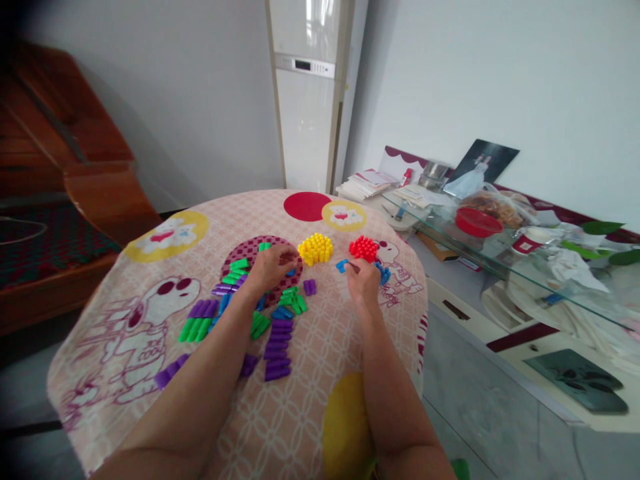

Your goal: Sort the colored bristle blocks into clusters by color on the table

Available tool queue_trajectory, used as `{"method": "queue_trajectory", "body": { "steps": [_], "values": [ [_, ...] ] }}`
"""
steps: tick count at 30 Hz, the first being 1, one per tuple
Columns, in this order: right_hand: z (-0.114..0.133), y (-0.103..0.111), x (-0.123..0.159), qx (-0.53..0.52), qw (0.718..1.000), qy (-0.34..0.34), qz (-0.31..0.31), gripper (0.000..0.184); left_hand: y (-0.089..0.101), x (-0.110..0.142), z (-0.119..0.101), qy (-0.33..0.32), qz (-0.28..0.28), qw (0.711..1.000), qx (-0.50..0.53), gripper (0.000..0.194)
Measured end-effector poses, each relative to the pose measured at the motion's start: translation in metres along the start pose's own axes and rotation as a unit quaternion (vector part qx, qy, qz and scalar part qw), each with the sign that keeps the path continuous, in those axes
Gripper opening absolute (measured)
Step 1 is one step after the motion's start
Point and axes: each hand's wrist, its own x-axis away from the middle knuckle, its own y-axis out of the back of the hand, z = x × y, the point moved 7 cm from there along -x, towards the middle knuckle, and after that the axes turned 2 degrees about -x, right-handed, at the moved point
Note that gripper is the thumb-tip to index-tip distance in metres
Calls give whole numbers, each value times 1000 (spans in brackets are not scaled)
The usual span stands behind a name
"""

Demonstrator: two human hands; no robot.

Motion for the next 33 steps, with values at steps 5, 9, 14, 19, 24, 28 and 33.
{"method": "queue_trajectory", "body": {
  "steps": [5, 9, 14, 19, 24, 28, 33],
  "values": [
    [-14, 43, -7, 236, 966, -52, -90, 25, 17, 2, 27, 67, -10, 993, -94, 28],
    [-16, 44, -5, 298, 950, -69, -61, 27, 20, 3, 38, 76, 11, 990, -122, 34],
    [-18, 38, -5, 329, 940, -80, -37, 23, 16, 5, 38, 63, 55, 990, -114, 39],
    [-17, 41, -5, 304, 947, -85, -58, 24, 4, 7, 30, 31, 90, 988, -122, 43],
    [4, 16, 0, 188, 981, 16, -44, 25, -2, 7, 27, 23, 90, 986, -142, 21],
    [29, -27, 14, 25, 990, 128, 62, 23, 1, 6, 18, 13, 87, 991, -100, 17],
    [52, -50, 28, -105, 967, 204, 113, 28, -1, 6, -14, -31, 108, 994, 6, 22]
  ]
}}
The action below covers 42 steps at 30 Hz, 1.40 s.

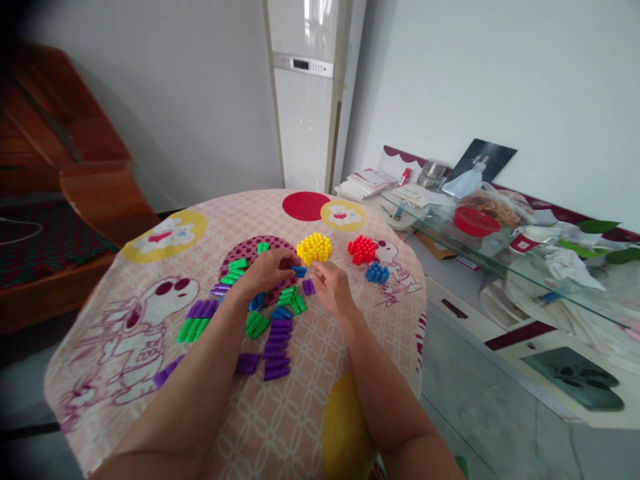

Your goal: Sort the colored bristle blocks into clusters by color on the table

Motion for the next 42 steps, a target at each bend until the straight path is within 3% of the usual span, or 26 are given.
{"method": "queue_trajectory", "body": {
  "steps": [4, 8, 14, 16, 20, 23, 25, 30, 34, 37, 40, 42],
  "values": [
    [-3, -1, -1, -57, 998, 1, 14, 32, -8, -2, -23, -38, -6, 999, 30, 21],
    [-15, 2, 1, -111, 992, -45, 31, 36, -15, -3, -30, -60, -17, 996, 67, 17],
    [-16, 5, 0, -107, 992, -56, 40, 18, -17, -4, -32, -64, -13, 993, 97, 17],
    [-23, 23, -1, -81, 994, -68, 0, 16, -9, -4, -30, -52, -30, 994, 90, 20],
    [-48, 85, 6, 27, 986, -118, -119, 16, 19, 0, -17, -18, -84, 994, 71, 25],
    [-62, 122, 17, 147, 966, -159, -142, 16, 45, 8, -5, 12, -135, 988, 71, 27],
    [-65, 134, 22, 220, 950, -179, -130, 15, 61, 14, 2, 34, -165, 982, 84, 30],
    [-64, 132, 24, 346, 913, -200, -78, 12, 90, 29, 20, 84, -221, 963, 126, 34],
    [-65, 130, 23, 387, 895, -219, -36, 14, 111, 43, 42, 109, -266, 951, 119, 32],
    [-60, 134, 24, 396, 889, -221, -63, 20, 124, 56, 61, 149, -293, 941, 78, 30],
    [-41, 122, 19, 345, 917, -163, -120, 21, 133, 70, 78, 202, -292, 934, 36, 28],
    [-25, 94, 13, 260, 955, -98, -105, 22, 133, 76, 86, 239, -259, 935, 21, 25]
  ]
}}
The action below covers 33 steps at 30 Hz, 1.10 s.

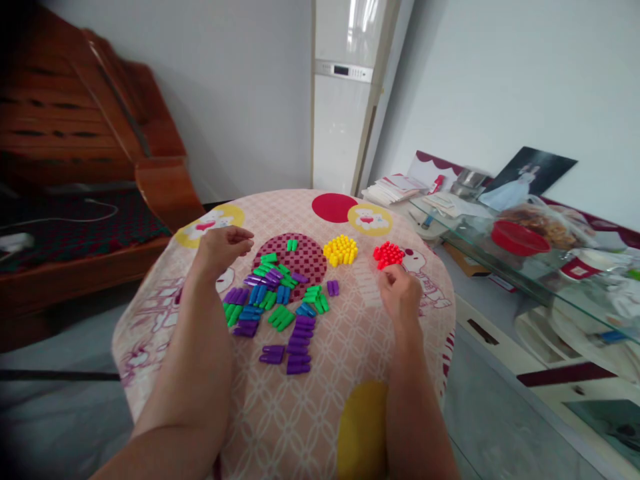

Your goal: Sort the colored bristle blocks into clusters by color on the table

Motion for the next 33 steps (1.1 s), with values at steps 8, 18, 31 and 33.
{"method": "queue_trajectory", "body": {
  "steps": [8, 18, 31, 33],
  "values": [
    [131, -71, 53, -186, 934, 264, 155, 23, -36, 20, 18, 77, 287, 955, -7, 22],
    [173, -114, 82, -86, 890, 358, 267, 22, -63, 37, -8, 43, 377, 924, 40, 41],
    [188, -116, 91, -113, 891, 354, 261, 35, -99, 36, -26, -12, 414, 903, 111, 29],
    [186, -120, 88, -109, 900, 328, 266, 33, -102, 35, -26, -3, 411, 906, 102, 29]
  ]
}}
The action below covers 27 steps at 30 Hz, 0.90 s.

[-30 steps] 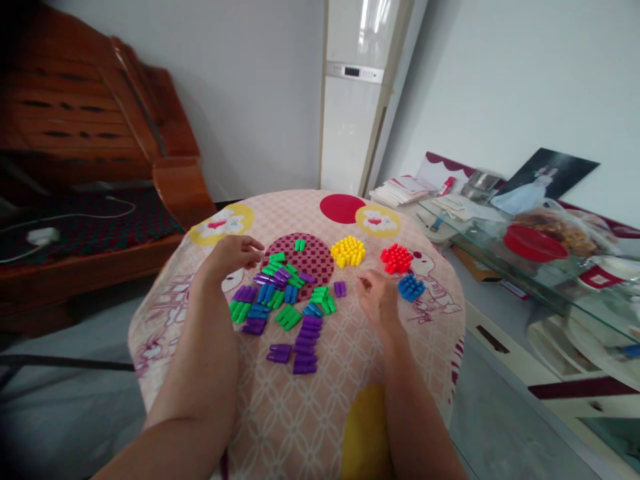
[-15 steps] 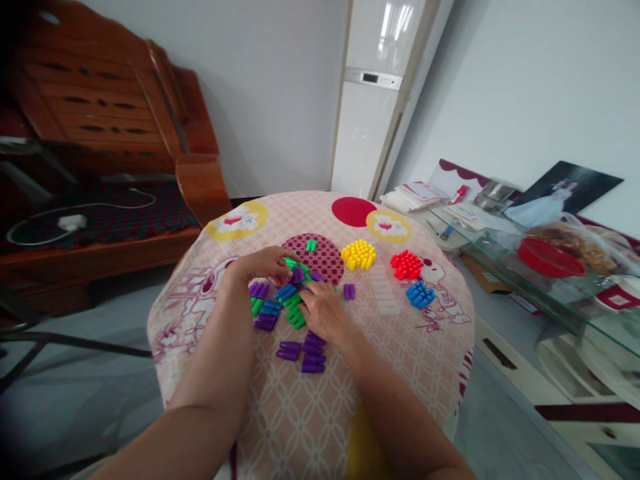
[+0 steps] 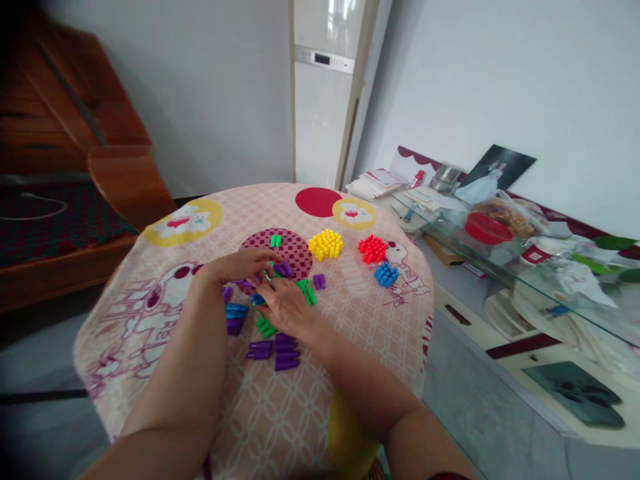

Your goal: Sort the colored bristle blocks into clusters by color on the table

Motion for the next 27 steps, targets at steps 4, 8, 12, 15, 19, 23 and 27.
{"method": "queue_trajectory", "body": {
  "steps": [4, 8, 12, 15, 19, 23, 27],
  "values": [
    [-6, -1, -3, 0, 999, -49, -20, 28, -3, -2, -2, 15, 15, 1000, -22, 30],
    [-11, 1, -3, -10, 996, -79, -45, 18, -5, -3, -10, -9, 15, 999, -30, 30],
    [-13, 13, 0, -35, 992, -79, -91, 10, 12, -2, -13, 5, -103, 995, -13, 33],
    [-14, 30, 5, -64, 986, -69, -135, 17, 24, 2, -16, -10, -158, 987, 5, 35],
    [-30, 59, 17, -121, 968, -78, -203, 30, 34, 8, -12, -5, -196, 980, 22, 34],
    [-74, 81, 41, -258, 911, -168, -276, 26, 42, 13, -10, -3, -224, 974, 25, 32],
    [-123, 95, 86, -340, 820, -292, -356, 31, 46, 16, -8, -7, -236, 971, 26, 30]
  ]
}}
